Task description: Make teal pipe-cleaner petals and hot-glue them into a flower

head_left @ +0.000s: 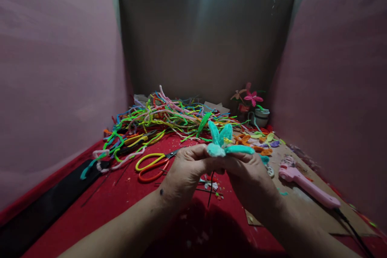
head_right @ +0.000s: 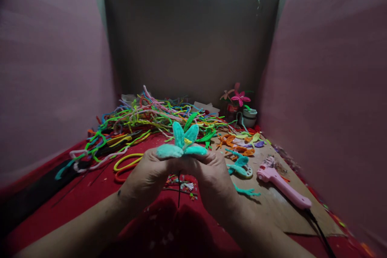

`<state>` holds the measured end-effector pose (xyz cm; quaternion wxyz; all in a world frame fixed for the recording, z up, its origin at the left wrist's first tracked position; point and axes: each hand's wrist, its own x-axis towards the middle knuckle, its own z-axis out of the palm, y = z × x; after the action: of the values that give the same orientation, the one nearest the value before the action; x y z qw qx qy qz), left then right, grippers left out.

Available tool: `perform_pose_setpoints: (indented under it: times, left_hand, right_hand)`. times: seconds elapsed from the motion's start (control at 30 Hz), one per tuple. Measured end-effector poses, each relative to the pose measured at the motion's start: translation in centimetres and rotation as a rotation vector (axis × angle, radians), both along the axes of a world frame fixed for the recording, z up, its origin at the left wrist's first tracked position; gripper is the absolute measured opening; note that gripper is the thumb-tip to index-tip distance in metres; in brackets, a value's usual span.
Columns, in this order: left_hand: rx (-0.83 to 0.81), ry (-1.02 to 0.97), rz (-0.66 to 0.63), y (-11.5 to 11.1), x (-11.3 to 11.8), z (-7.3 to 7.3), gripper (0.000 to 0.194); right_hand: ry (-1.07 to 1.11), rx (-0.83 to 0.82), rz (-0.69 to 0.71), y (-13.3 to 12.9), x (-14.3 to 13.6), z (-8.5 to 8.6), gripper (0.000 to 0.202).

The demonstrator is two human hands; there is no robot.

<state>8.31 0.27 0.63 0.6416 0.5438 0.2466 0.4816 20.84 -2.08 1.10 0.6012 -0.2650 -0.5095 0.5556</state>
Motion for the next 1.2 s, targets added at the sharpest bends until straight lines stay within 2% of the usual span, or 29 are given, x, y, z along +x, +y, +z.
perform_pose_setpoints:
  times: [0.23,0.37,0.47,0.63,0.83,1.0,1.1,1.2]
  left_hand:
    - [-0.041,0.051,0.019,-0.2,0.2,0.5,0.011]
    - [0.017,0.139,-0.074,-0.1,-0.2,0.8,0.012]
    - [0.075,0.141,-0.160,0.2,-0.4,0.6,0.016]
    - [0.047,0.111,-0.122,0.6,-0.1,-0.3,0.016]
    - [0.016,0.066,-0.136,1.0,-0.1,-0.7,0.013]
    - [-0.020,0.045,-0.214,1.2,-0.3,-0.7,0.012]
    - [-0.017,0.062,-0.244,1.4,-0.4,-0.9,0.013]
    - [-0.036,0.039,-0.230,1.6,-0.6,-1.1,0.011]
  right_hand:
    - [0.050,0.000,-0.036,0.1,-0.3,-0.5,0.004]
    - [0.023,-0.015,-0.096,0.4,0.0,-0.7,0.005]
    - [0.002,-0.010,-0.147,0.6,0.2,-0.6,0.010]
    - [0.015,-0.018,-0.151,0.7,0.3,-1.0,0.006]
    - [0.042,-0.022,-0.041,0.8,0.4,-1.2,0.016]
    - [-0.070,0.006,0.089,1.0,1.1,-1.2,0.016]
    - [-0.149,0.050,0.106,0.9,1.3,-1.3,0.019]
    - [-0.174,0.077,0.096,0.6,1.4,-0.9,0.013]
